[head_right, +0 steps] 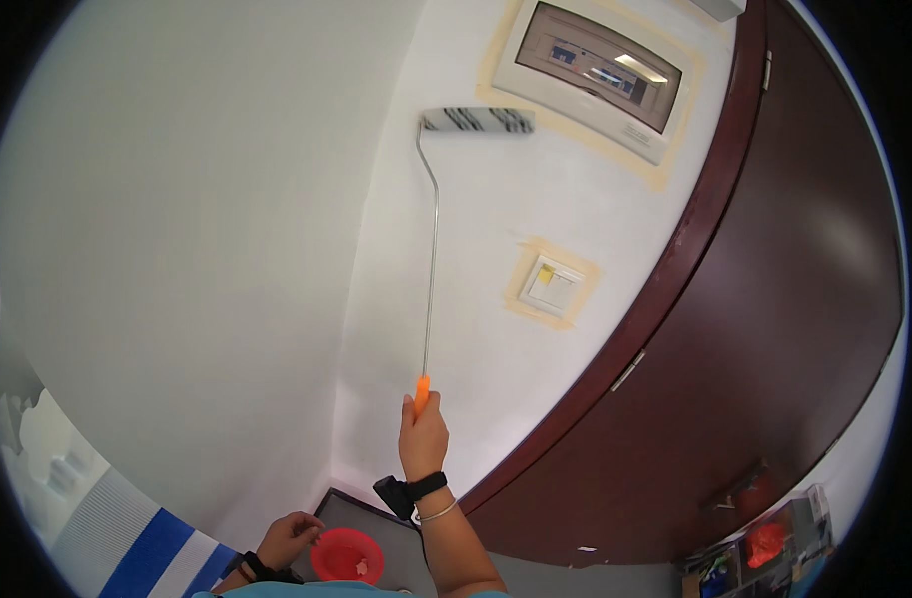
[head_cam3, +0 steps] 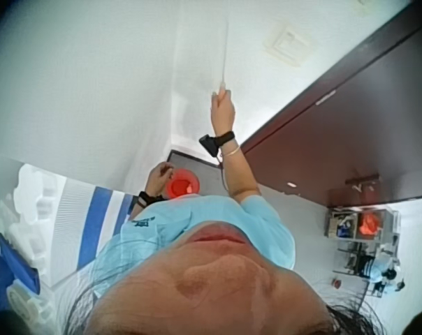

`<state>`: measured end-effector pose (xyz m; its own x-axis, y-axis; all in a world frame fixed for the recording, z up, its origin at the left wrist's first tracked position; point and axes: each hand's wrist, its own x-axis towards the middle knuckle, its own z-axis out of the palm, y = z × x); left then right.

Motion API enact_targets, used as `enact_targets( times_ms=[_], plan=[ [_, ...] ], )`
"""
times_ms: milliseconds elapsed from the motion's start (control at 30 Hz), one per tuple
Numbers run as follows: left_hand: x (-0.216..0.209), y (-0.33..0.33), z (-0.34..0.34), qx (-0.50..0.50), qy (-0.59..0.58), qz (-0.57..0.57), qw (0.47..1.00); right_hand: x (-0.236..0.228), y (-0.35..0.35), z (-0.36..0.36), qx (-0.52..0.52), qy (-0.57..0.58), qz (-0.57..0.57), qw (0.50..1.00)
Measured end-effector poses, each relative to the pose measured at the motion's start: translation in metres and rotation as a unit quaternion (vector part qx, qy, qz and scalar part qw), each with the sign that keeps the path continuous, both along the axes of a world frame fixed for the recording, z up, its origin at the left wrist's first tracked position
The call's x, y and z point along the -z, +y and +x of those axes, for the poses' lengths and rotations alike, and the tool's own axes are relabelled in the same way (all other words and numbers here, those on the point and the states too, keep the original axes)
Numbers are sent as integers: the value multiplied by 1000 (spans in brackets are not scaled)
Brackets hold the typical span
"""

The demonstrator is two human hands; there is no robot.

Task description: Painting a wall with a roller near an electrical panel after applying masking tape.

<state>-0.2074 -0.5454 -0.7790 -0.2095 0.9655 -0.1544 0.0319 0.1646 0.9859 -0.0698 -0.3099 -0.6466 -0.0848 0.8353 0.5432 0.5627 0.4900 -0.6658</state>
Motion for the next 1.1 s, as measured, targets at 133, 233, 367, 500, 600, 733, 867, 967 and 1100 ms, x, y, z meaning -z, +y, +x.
enact_targets(
  times_ms=[133,233,367,500,600,733,867,967,1100],
  plan=[
    [-2,-2,-6,-9,-3,-2,1000,29,-16,12,1,9,-110,994],
    [-4,0,-8,-12,16,-5,1000,63,-32,33,17,8,-146,989],
    [-6,5,-9,8,38,-16,999,97,-59,74,54,16,-175,983],
    [3,4,-12,16,85,-7,996,80,-70,117,78,-29,-61,995],
    [2,7,-9,15,42,-7,999,30,-62,148,97,-113,44,988],
    [5,12,-3,21,38,8,999,-74,-49,171,129,-233,112,957],
    [7,22,8,65,66,19,996,-170,-36,178,151,-319,257,900],
    [3,32,17,81,67,5,994,-224,-32,184,165,-373,333,850],
    [9,26,20,58,73,4,996,-262,-18,194,158,-395,350,834]
  ],
)
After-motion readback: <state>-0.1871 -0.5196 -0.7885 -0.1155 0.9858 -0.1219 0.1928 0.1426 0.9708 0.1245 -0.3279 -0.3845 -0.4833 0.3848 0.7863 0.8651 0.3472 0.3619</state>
